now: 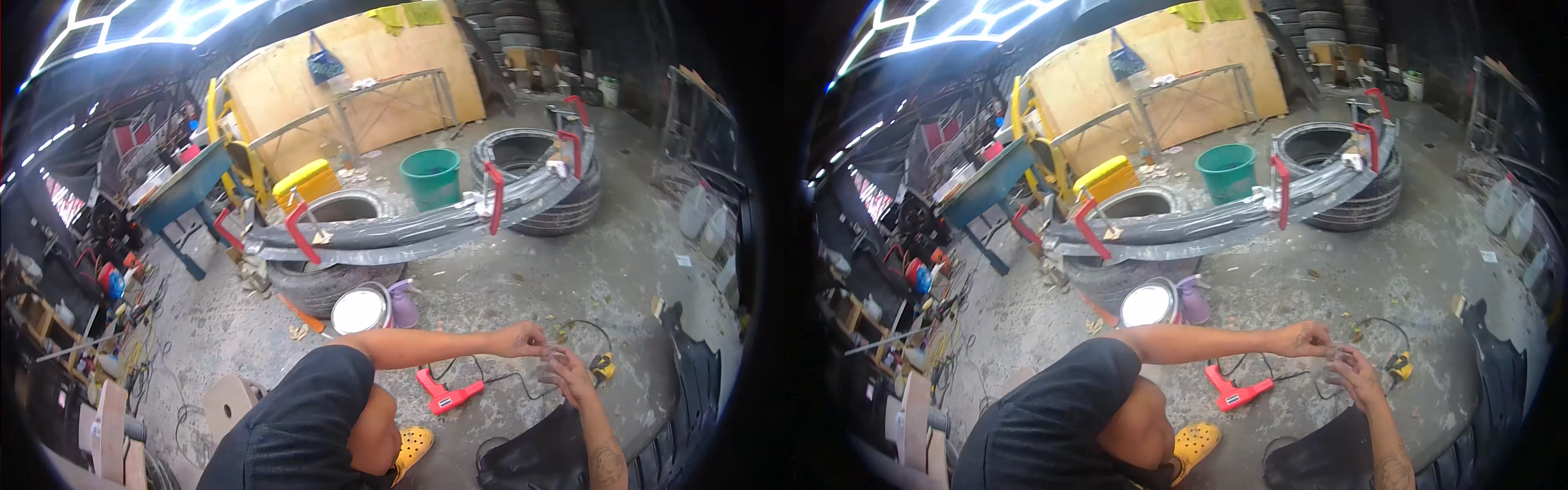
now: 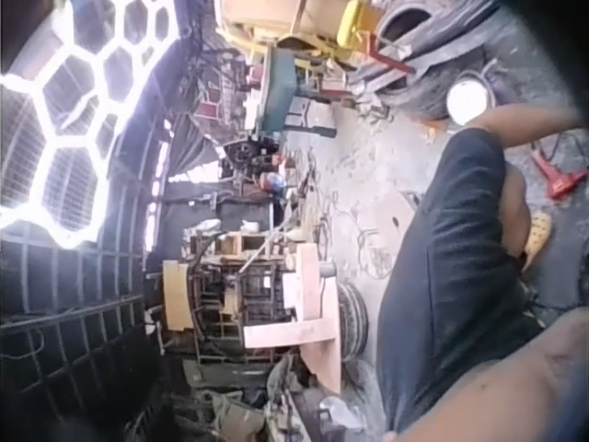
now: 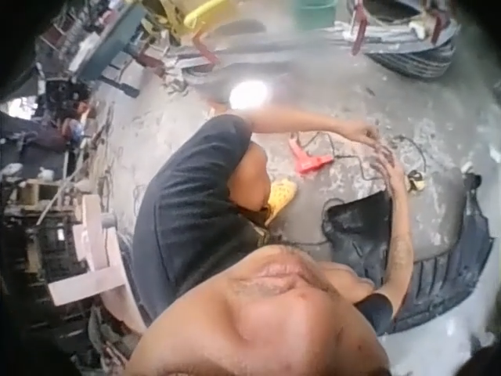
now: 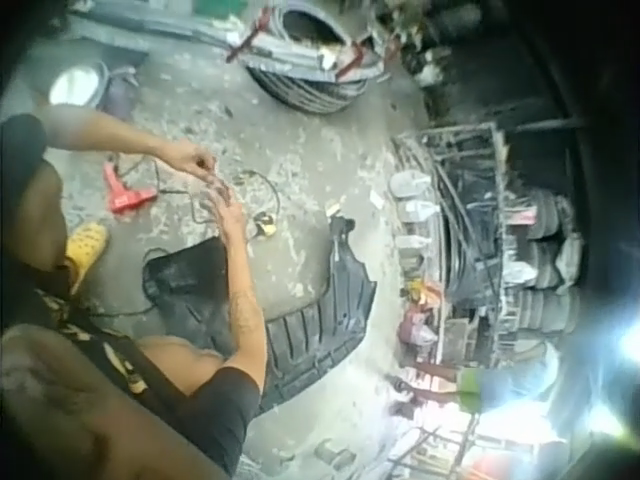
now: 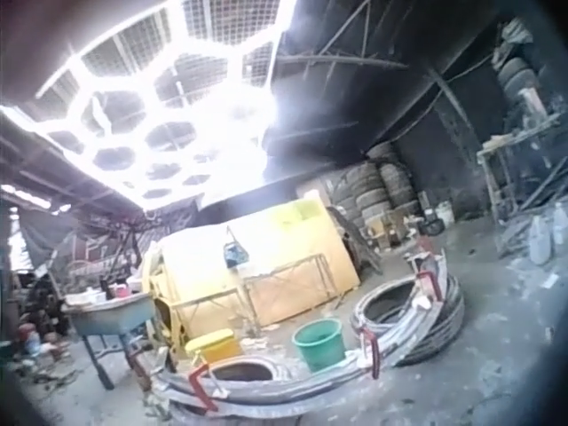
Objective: Repairing a black plastic car part using a plastic welding tool and metal staples.
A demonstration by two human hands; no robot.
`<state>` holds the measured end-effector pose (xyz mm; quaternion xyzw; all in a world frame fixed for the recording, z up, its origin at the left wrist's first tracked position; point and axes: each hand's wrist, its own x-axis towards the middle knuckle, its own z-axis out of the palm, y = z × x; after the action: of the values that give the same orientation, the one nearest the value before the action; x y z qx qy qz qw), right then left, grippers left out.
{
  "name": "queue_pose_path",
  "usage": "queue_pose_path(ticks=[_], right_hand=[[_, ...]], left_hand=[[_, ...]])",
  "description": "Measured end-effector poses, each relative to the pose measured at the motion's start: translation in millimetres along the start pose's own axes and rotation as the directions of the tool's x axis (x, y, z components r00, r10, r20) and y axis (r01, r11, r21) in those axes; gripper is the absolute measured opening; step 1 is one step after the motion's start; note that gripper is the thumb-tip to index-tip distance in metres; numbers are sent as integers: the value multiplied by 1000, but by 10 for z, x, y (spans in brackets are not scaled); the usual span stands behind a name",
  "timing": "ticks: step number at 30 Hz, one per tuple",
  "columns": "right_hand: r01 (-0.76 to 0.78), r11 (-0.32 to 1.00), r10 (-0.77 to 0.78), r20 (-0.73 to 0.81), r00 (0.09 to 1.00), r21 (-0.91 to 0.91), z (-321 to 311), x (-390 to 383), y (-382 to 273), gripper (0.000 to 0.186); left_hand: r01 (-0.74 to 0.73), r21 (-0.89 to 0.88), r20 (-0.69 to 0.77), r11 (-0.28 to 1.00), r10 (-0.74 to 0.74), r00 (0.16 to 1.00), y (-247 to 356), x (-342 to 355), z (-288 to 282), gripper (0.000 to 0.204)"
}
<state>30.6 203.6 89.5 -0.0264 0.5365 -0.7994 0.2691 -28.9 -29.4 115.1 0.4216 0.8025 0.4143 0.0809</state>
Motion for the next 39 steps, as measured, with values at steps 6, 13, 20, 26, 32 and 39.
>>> queue_pose_path(ticks=[6,13,20,26,32,39], right_hand=[[78,942,-94,-33,995,-325,1,65,70,47],[95,931,-103,-3,995,-351,-126,150,59,38],[106,990,-108,-26,994,-89,-103,-162,107,40],[173,966,-199,-125,972,-194,-151,-135,93,37],[197,974,-219,-225,949,-114,-168,-236,87,25],[225,973,-206,-263,943,45,-263,-314,151,15]], left_hand=[[164,-316,186,934,-108,977,-216,14,-94,33],[458,-564,403,687,-255,879,-95,33,-444,36],[310,-336,405,889,-161,900,256,161,-311,35],[295,-189,431,937,-190,882,77,316,-215,27],[300,-227,312,927,-222,924,64,481,-42,24],[235,-327,255,915,-154,955,49,605,164,18]])
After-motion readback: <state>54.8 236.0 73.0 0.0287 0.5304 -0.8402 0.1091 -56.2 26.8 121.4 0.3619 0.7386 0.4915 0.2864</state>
